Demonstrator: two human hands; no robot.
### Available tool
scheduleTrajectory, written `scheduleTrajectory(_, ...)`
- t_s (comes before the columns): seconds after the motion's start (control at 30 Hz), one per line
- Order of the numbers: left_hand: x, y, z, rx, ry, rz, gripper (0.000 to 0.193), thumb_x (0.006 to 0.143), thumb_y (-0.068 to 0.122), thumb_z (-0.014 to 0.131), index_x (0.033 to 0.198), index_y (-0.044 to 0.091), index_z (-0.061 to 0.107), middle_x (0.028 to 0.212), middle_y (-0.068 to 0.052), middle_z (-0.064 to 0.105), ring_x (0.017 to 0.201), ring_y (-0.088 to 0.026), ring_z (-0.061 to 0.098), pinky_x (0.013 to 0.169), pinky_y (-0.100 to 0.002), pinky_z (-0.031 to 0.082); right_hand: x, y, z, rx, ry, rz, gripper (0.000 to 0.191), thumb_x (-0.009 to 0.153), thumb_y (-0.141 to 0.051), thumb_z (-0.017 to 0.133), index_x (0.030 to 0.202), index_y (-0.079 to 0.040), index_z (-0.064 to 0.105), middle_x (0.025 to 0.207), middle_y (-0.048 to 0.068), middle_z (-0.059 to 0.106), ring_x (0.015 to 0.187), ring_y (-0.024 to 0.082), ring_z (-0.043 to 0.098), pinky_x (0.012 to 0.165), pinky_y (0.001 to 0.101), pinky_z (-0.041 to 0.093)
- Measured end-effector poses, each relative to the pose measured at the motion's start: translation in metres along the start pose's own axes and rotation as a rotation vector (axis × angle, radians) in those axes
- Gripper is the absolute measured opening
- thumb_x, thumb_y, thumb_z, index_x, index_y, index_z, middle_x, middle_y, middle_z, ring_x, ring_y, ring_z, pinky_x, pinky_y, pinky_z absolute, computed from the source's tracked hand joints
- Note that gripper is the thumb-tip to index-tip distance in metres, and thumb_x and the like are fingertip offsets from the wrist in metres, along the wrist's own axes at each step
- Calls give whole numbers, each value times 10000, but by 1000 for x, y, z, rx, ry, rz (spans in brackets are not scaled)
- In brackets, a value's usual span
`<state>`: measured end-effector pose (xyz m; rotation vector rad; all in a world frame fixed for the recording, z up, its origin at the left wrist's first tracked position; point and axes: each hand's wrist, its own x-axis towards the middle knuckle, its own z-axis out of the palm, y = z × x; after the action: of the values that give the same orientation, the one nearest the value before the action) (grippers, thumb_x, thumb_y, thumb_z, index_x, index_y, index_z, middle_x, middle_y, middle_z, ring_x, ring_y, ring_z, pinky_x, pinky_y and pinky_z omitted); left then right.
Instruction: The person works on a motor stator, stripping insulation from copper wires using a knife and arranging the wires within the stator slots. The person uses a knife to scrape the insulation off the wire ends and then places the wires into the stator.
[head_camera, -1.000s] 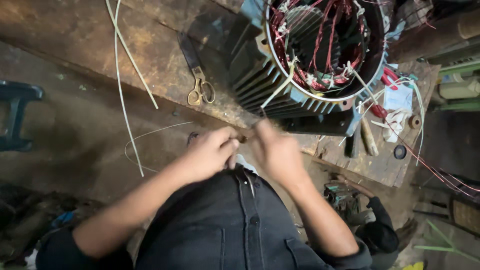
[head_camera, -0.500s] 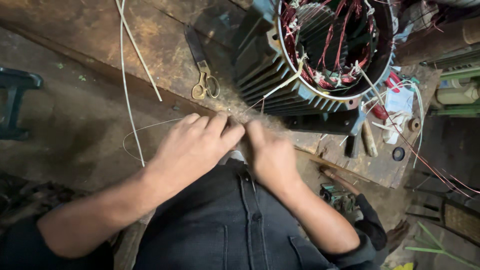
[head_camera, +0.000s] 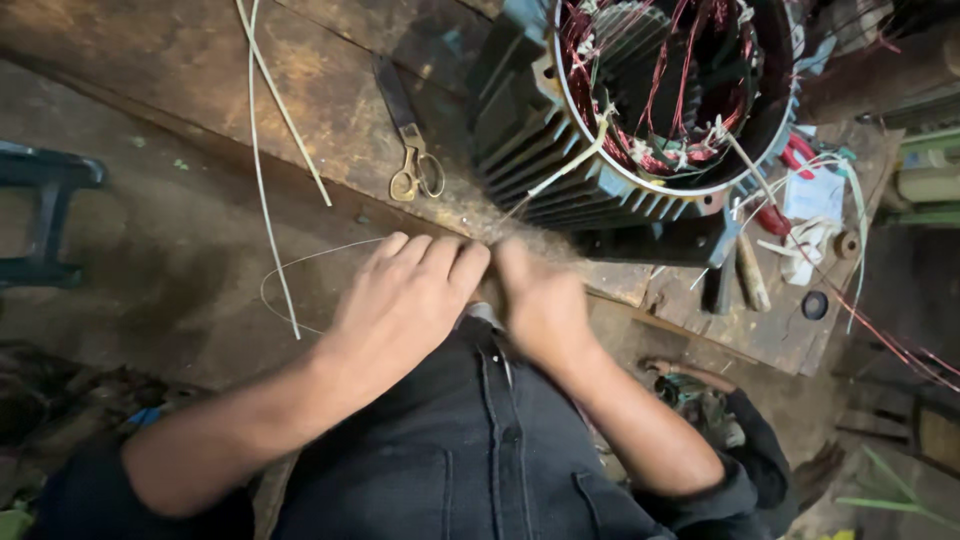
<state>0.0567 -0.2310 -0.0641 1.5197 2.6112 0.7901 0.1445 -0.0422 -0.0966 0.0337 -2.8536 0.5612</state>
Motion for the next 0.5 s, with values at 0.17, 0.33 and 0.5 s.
scheduleTrajectory(0.17, 29, 6, 5, -901, -495, -568, 136, 990, 206, 548, 995, 71, 558, 799, -100, 761, 645, -236, 747, 627, -348, 582, -7, 2, -23, 61, -20, 216, 178, 967, -157, 661, 1028, -28, 555, 686, 162, 635, 604, 382, 659, 525, 449, 497)
scheduleTrajectory(0.33, 10, -4, -20, -220, 142, 36, 215, 866, 177, 624, 1078, 137, 616, 1060, -109, 701, 649, -239, 719, 577, -333, 570, -4, -9, -48, -101, 115, 300, 142, 1015, -153, 642, 971, -69, 537, 649, 93, 638, 569, 325, 661, 521, 442, 477)
scheduleTrajectory(0.5, 2, -6, -18, 202, 18, 116, 153, 908, 268, 649, 1040, 192, 633, 957, -100, 653, 589, -205, 705, 499, -332, 555, 8, -15, -22, -260, -21, 56, 168, 898, -165, 681, 943, -78, 544, 651, 88, 630, 540, 327, 642, 470, 459, 465)
